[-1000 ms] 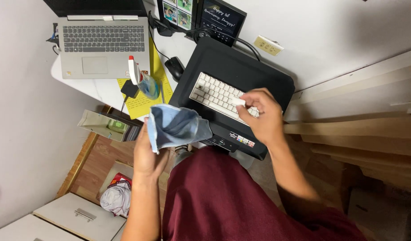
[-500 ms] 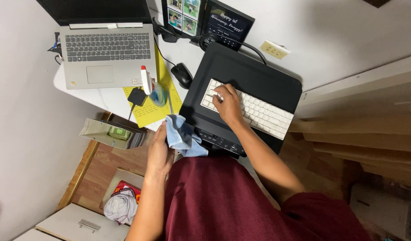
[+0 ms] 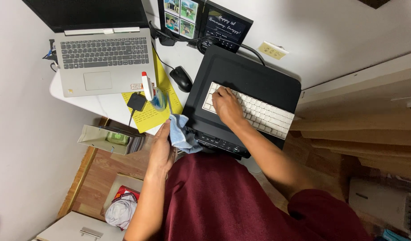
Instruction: The person cleans a keyboard by hand using a cloth. The person removes individual keys from the keyboard, wipes the keys with a blue cloth, and also sprays liquid from a bottle onto the cloth before wiping the key again.
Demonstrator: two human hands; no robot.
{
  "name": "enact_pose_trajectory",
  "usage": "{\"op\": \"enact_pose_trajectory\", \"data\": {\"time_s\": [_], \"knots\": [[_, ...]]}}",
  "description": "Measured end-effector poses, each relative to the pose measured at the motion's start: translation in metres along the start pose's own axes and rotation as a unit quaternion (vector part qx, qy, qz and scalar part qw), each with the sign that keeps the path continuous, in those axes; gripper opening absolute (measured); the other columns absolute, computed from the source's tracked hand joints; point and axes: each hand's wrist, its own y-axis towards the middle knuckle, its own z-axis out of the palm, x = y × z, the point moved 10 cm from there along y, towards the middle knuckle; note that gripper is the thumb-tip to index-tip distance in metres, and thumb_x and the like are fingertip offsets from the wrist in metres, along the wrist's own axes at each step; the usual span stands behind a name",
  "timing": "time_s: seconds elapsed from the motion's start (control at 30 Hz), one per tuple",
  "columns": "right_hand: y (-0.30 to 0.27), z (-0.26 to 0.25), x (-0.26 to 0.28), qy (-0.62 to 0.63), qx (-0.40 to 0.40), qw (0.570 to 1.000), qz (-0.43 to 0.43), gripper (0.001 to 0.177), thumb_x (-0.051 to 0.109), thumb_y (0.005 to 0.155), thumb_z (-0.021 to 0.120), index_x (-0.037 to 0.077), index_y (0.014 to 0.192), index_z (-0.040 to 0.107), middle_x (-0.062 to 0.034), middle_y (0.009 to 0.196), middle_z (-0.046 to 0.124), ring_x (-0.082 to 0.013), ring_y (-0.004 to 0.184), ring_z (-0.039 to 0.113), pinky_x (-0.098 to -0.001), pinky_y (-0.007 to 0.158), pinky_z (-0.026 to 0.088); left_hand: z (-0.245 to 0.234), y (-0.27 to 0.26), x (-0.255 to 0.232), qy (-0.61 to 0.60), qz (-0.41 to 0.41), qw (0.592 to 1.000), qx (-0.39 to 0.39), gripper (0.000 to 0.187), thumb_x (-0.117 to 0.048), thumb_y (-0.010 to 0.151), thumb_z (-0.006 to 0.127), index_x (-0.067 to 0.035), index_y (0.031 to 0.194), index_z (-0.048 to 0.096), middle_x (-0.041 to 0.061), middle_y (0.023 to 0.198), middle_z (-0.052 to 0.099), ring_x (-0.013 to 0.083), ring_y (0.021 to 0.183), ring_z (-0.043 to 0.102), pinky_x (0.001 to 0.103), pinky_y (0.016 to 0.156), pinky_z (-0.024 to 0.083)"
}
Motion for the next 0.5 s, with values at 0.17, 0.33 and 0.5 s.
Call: {"op": "enact_pose_trajectory", "data": {"time_s": [0.17, 0.33, 0.5], "knots": [[0.004, 0.006, -0.002, -0.032, 0.035, 0.999, -0.005, 0.012, 0.007, 0.094, 0.061, -0.003, 0.092, 0.069, -0.0154, 0.112, 0.063, -0.0336, 0.106, 0.061, -0.0445, 0.093, 0.053, 0.002, 0.002, 0.000, 0.001, 0.005, 1.000, 0.003, 0.034, -0.022, 0.102, 0.059, -0.003, 0.130, 0.064, 0.006, 0.121, 0.068, 0.0161, 0.108, 0.066, 0.032, 0.093, 0.055], [0.000, -0.006, 0.010, 0.018, -0.025, 0.998, -0.053, 0.011, 0.002, 0.092, 0.064, -0.004, 0.099, 0.070, -0.0146, 0.108, 0.063, -0.0327, 0.103, 0.060, -0.0441, 0.091, 0.053, 0.000, 0.002, 0.000, -0.009, -0.003, 1.000, -0.010, 0.034, -0.021, 0.102, 0.060, -0.003, 0.130, 0.064, 0.005, 0.122, 0.069, 0.0154, 0.108, 0.067, 0.031, 0.093, 0.055], [-0.003, -0.007, 0.006, 0.067, -0.015, 0.996, -0.056, 0.008, 0.001, 0.092, 0.068, 0.000, 0.098, 0.072, -0.0112, 0.105, 0.065, -0.0285, 0.104, 0.062, -0.0404, 0.090, 0.054, -0.003, 0.005, 0.001, -0.011, -0.004, 1.000, -0.009, 0.032, -0.021, 0.102, 0.060, -0.004, 0.129, 0.064, 0.005, 0.120, 0.068, 0.0163, 0.107, 0.066, 0.032, 0.091, 0.055]]}}
